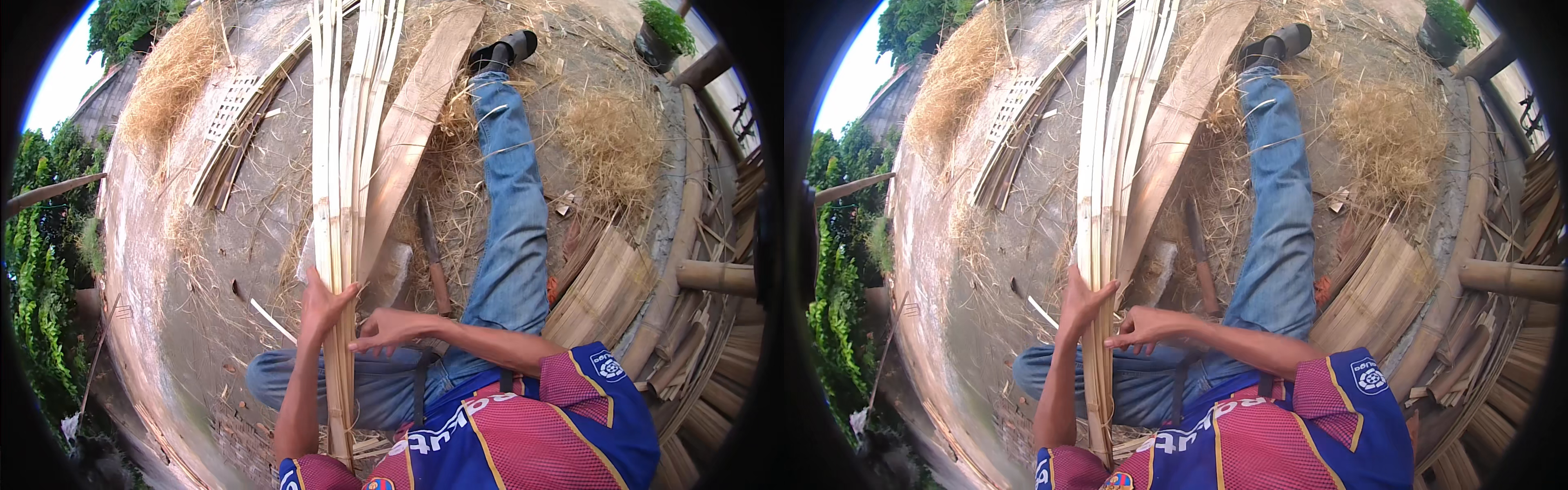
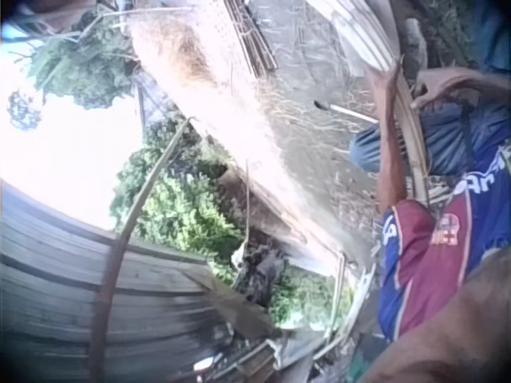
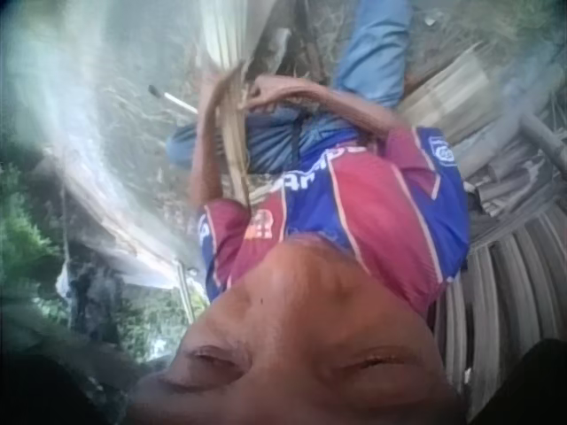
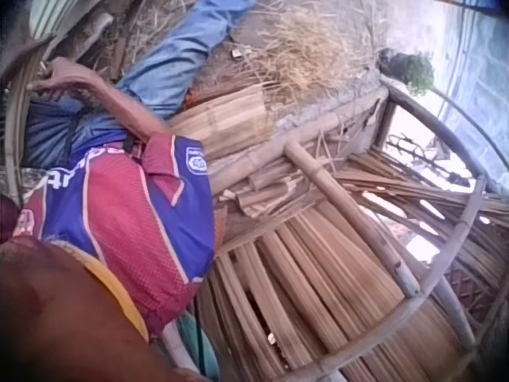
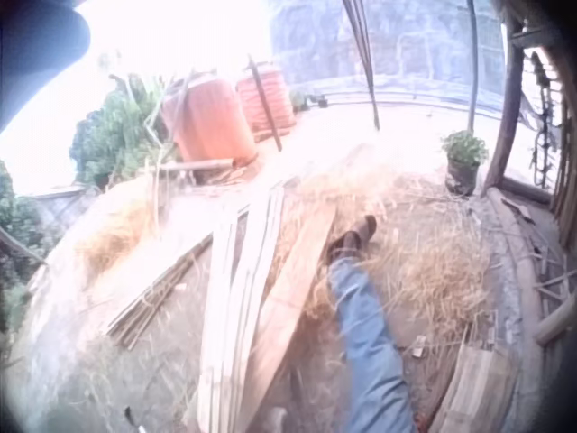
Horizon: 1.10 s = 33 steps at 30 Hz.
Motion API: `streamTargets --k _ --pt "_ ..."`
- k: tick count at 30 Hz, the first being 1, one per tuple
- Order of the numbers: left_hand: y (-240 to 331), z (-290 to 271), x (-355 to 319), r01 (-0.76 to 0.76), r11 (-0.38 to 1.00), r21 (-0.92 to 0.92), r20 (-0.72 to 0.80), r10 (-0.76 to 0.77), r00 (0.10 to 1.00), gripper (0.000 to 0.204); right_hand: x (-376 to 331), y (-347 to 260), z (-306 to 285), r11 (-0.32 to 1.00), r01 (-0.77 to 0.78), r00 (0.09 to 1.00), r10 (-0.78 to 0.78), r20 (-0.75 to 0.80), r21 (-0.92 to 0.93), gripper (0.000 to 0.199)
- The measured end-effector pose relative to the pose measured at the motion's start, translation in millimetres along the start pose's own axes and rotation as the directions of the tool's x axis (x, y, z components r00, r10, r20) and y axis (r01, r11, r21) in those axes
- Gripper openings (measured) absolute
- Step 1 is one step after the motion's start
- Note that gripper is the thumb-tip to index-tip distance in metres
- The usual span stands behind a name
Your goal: The person sits on the ground and bundles thin bamboo strips together using a thin cord. They align the strips, wrap the cord around them multiple times, and tie knots to secure the bundle.
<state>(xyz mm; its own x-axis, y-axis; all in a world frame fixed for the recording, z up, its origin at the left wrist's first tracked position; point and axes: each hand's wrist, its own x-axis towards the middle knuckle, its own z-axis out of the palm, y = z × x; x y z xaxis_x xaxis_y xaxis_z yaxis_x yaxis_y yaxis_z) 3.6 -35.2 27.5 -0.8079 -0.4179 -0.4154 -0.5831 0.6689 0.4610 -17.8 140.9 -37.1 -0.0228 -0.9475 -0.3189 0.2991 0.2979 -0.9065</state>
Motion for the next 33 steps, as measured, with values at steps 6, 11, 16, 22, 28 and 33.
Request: streamTargets --k 6,11,16,22,28,33 --pt "15 13 -4 0.020 0.993 0.115 -0.038 -0.015 0.999 0.091 30 -4 -173 0.899 0.368 0.483 0.032 -0.875 0.236 0.041" --pt "7 18 -2 -0.049 0.999 0.008 -0.072 0.049 0.996 0.094 80 -21 -222 0.810 0.409 0.430 0.235 -0.871 0.420 0.028" --pt "0 20 -5 -0.088 0.996 -0.020 -0.093 0.086 0.992 0.105 59 -3 -227 0.884 0.440 0.244 0.051 -0.968 0.157 0.015" --pt "4 18 -8 -0.036 0.970 -0.241 -0.008 0.035 0.999 0.104 -65 -23 -272 0.862 0.392 -0.111 -0.302 -0.947 -0.322 0.017" --pt "8 26 -4 -0.060 0.953 -0.296 -0.031 0.054 0.998 0.084 -150 -6 -309 0.469 0.880 -0.282 0.379 -0.881 -0.080 0.043" --pt "10 32 -7 -0.168 0.934 -0.316 -0.109 0.140 0.984 0.072 -19 12 -134 0.711 0.516 0.624 0.069 -0.778 0.477 0.081"
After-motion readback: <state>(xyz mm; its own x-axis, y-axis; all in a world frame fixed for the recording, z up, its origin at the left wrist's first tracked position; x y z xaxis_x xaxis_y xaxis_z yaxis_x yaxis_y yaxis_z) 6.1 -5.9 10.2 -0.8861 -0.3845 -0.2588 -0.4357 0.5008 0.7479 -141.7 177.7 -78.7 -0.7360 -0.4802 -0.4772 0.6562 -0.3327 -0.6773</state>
